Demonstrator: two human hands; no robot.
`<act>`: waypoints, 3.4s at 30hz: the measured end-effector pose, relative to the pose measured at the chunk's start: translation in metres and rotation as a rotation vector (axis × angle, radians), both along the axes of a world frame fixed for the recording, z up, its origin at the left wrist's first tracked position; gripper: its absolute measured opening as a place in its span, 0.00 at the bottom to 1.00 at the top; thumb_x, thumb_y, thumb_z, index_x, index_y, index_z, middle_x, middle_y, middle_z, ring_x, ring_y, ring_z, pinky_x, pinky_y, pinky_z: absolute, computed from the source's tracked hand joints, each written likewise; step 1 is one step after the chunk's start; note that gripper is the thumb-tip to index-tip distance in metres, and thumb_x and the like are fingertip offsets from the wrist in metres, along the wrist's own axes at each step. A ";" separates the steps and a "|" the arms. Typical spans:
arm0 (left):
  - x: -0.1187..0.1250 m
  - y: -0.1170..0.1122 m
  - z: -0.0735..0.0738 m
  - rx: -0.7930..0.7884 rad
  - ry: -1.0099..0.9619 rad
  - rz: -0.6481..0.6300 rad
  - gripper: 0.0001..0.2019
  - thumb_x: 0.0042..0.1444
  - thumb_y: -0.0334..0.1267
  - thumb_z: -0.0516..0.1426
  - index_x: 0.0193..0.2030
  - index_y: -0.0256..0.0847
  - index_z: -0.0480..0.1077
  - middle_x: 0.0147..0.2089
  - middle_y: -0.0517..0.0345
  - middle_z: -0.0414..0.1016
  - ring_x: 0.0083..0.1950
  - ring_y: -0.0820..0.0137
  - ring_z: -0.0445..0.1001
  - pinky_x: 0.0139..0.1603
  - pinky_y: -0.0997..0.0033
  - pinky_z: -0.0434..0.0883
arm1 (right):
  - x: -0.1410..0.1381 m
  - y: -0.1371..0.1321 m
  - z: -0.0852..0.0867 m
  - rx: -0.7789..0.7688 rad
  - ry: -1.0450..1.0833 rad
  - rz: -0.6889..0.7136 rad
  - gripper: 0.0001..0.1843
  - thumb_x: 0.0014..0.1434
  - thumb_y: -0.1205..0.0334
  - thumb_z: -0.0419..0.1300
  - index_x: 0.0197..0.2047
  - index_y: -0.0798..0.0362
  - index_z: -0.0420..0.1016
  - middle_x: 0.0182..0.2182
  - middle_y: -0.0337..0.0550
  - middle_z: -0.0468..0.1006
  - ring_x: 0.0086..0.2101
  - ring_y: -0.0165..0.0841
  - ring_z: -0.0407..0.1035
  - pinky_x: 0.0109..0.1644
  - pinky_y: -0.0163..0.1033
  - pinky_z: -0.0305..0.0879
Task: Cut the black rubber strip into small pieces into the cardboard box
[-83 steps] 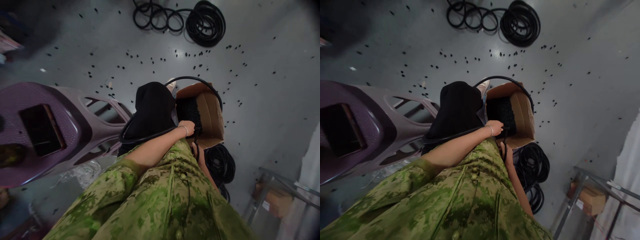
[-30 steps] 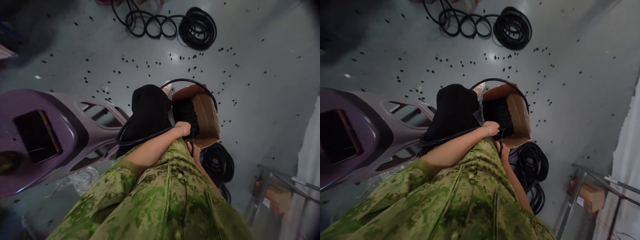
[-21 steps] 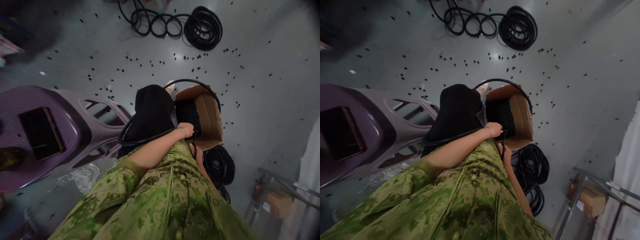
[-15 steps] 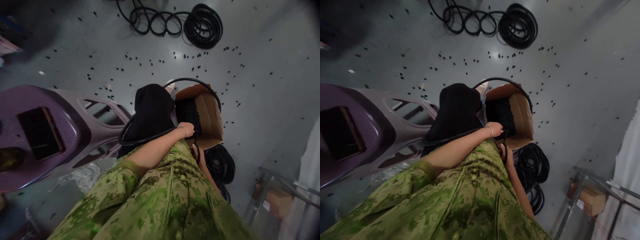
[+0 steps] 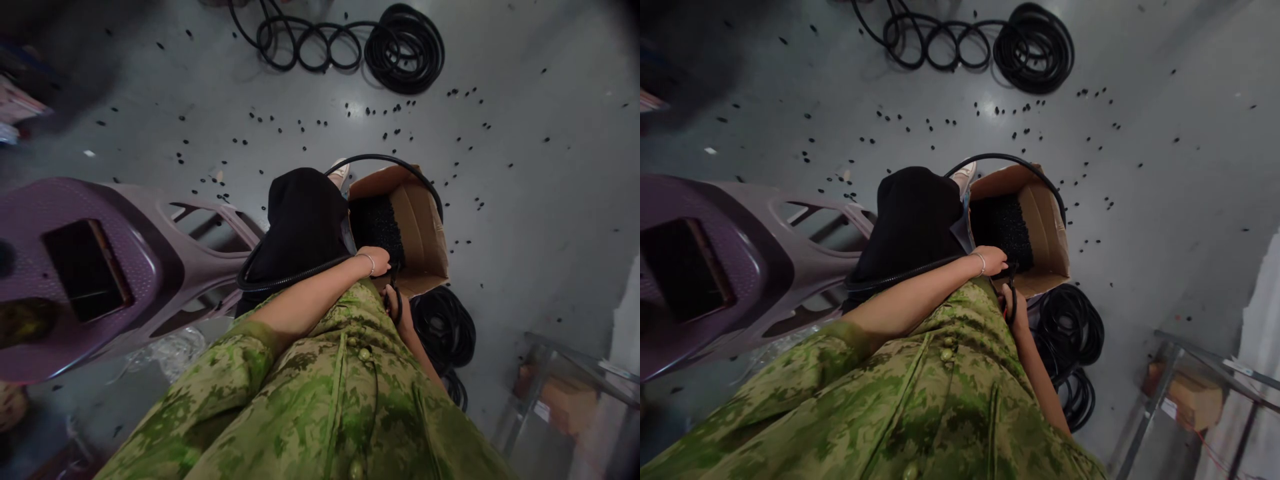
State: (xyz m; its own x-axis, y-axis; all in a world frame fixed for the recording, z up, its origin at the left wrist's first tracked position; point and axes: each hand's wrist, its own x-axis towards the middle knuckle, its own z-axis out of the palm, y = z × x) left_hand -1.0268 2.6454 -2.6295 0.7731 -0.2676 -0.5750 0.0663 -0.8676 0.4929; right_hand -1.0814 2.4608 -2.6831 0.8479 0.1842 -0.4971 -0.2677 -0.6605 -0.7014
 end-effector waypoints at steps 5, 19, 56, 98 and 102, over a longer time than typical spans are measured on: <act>0.000 -0.004 -0.004 -0.006 0.001 -0.029 0.20 0.66 0.44 0.49 0.54 0.35 0.75 0.56 0.42 0.76 0.58 0.56 0.73 0.54 0.62 0.72 | -0.003 -0.003 -0.003 0.068 0.033 -0.051 0.28 0.53 0.33 0.52 0.26 0.52 0.68 0.23 0.44 0.73 0.25 0.34 0.64 0.30 0.38 0.59; 0.003 -0.003 -0.009 0.012 -0.003 -0.018 0.20 0.66 0.45 0.49 0.54 0.35 0.74 0.56 0.42 0.76 0.58 0.57 0.73 0.54 0.63 0.72 | -0.001 0.003 -0.021 -0.126 -0.179 0.030 0.33 0.51 0.28 0.44 0.20 0.51 0.62 0.18 0.44 0.67 0.25 0.34 0.60 0.30 0.38 0.57; 0.002 0.002 -0.010 -0.031 -0.054 0.084 0.18 0.64 0.43 0.49 0.53 0.40 0.74 0.57 0.47 0.75 0.58 0.59 0.73 0.54 0.63 0.71 | -0.006 0.002 0.000 -0.095 -0.138 0.101 0.33 0.53 0.28 0.46 0.22 0.52 0.65 0.20 0.45 0.71 0.27 0.37 0.64 0.33 0.39 0.58; -0.007 0.001 0.001 0.043 -0.077 0.100 0.17 0.64 0.34 0.49 0.52 0.33 0.75 0.53 0.40 0.78 0.53 0.57 0.77 0.48 0.63 0.74 | 0.000 -0.004 -0.036 -0.268 -0.273 0.110 0.37 0.49 0.23 0.40 0.20 0.51 0.61 0.17 0.42 0.65 0.24 0.33 0.60 0.30 0.37 0.54; -0.004 0.001 -0.001 0.033 -0.062 0.116 0.16 0.64 0.36 0.50 0.52 0.34 0.75 0.54 0.41 0.77 0.54 0.58 0.76 0.49 0.64 0.73 | -0.001 -0.004 -0.023 -0.156 -0.210 0.090 0.36 0.50 0.24 0.44 0.20 0.51 0.61 0.18 0.42 0.67 0.25 0.34 0.61 0.30 0.37 0.56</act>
State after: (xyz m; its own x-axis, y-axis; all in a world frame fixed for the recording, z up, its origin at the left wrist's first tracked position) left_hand -1.0306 2.6465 -2.6307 0.8322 -0.1556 -0.5322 0.1377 -0.8718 0.4702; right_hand -1.0824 2.4569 -2.7057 0.9192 0.1983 -0.3402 -0.0624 -0.7797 -0.6231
